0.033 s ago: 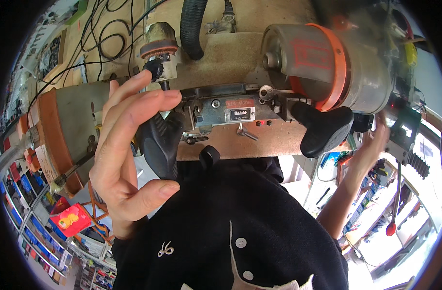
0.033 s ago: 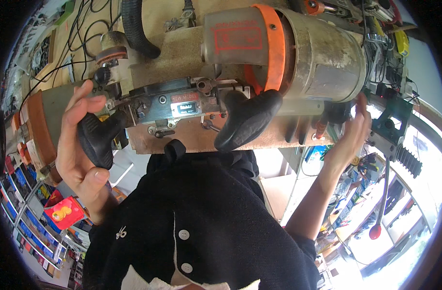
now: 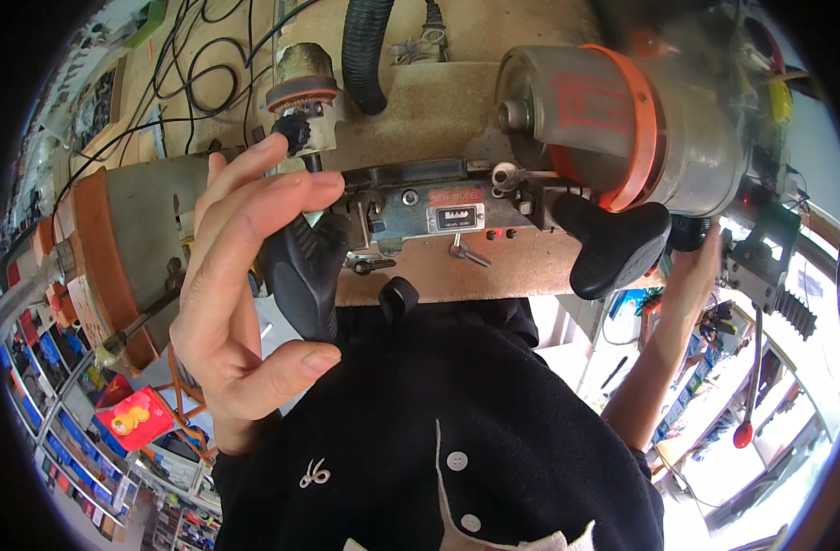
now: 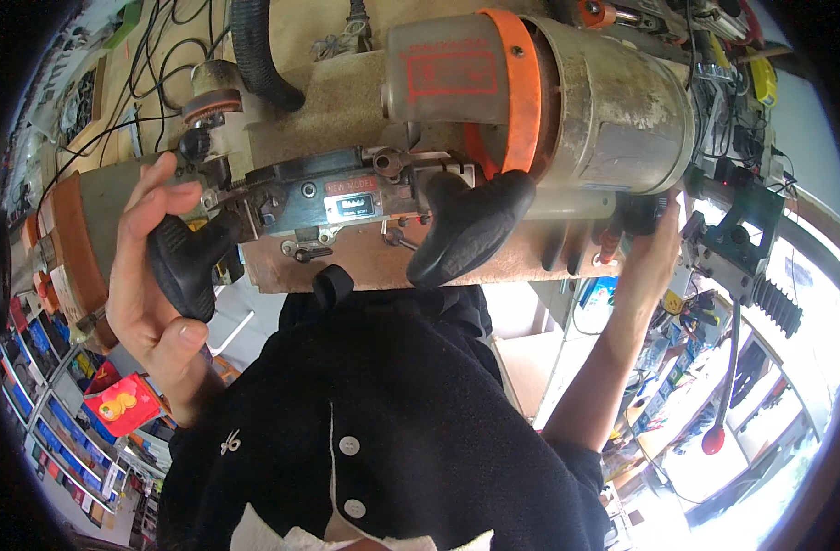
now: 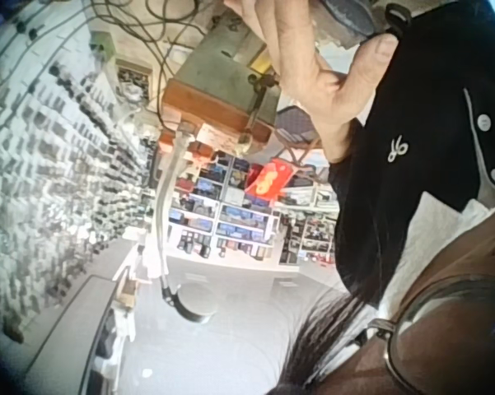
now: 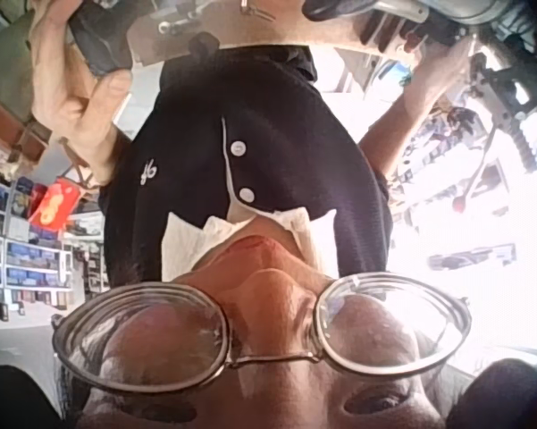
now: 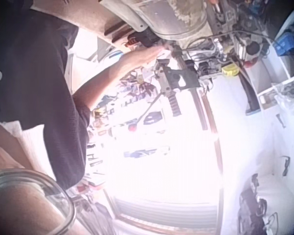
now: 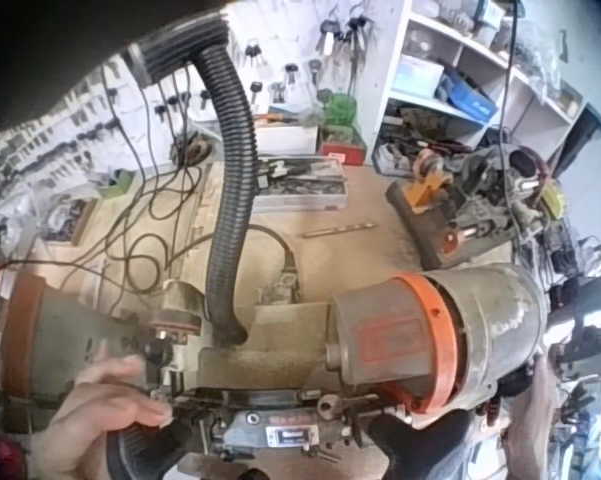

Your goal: The person uses a key duplicating machine to grind a blank key, then measures the cut key with calipers and files it. They hand the finished key to a customer and later handle a small electronic device and a packaged card at the counter.

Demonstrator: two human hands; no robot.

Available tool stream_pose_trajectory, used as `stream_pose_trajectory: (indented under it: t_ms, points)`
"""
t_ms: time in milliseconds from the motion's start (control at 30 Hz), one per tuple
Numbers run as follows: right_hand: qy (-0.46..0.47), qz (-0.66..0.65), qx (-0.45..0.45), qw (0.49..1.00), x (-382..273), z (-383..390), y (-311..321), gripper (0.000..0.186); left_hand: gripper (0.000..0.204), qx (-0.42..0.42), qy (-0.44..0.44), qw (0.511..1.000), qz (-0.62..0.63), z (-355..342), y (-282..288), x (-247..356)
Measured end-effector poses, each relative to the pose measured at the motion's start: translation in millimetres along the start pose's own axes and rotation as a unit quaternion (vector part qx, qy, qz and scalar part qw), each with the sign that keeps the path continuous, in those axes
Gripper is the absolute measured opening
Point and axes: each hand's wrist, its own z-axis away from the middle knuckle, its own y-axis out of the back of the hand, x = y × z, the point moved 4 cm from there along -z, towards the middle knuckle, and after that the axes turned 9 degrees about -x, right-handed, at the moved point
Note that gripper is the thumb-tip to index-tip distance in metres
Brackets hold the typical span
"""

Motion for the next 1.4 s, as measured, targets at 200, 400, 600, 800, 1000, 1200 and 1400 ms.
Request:
stream_pose_trajectory:
  t_ms: [200,400,600,800,1000,1200,1400]
  points:
    - [-0.181,-0.210,-0.018,0.961,25,-10,-13,0.044,0.072,0.009,0.006,0.999,0.038,-1,-1,0]
    - [-0.177,-0.135,-0.064,0.973,21,-21,-7,0.042,0.075,0.001,-0.008,1.000,0.016,-2,0,-1]
    - [-0.197,-0.116,-0.072,0.971,35,-25,0,0.040,0.082,-0.029,0.000,0.999,-0.028,-2,4,-3]
    - [-0.156,-0.428,-0.145,0.878,45,-16,-2,0.045,0.084,0.017,0.012,1.000,-0.006,2,-1,-8]
    - [-0.170,-0.412,-0.287,0.848,65,-29,13,0.042,0.083,0.116,-0.030,0.992,0.030,7,-3,-18]
    - [-0.242,-0.362,-0.196,0.878,103,-34,32,0.042,0.095,0.121,-0.020,0.989,0.081,7,-3,-23]
    - [-0.153,-0.357,-0.307,0.869,128,-33,49,0.066,0.117,0.101,-0.020,0.994,0.041,2,8,-17]
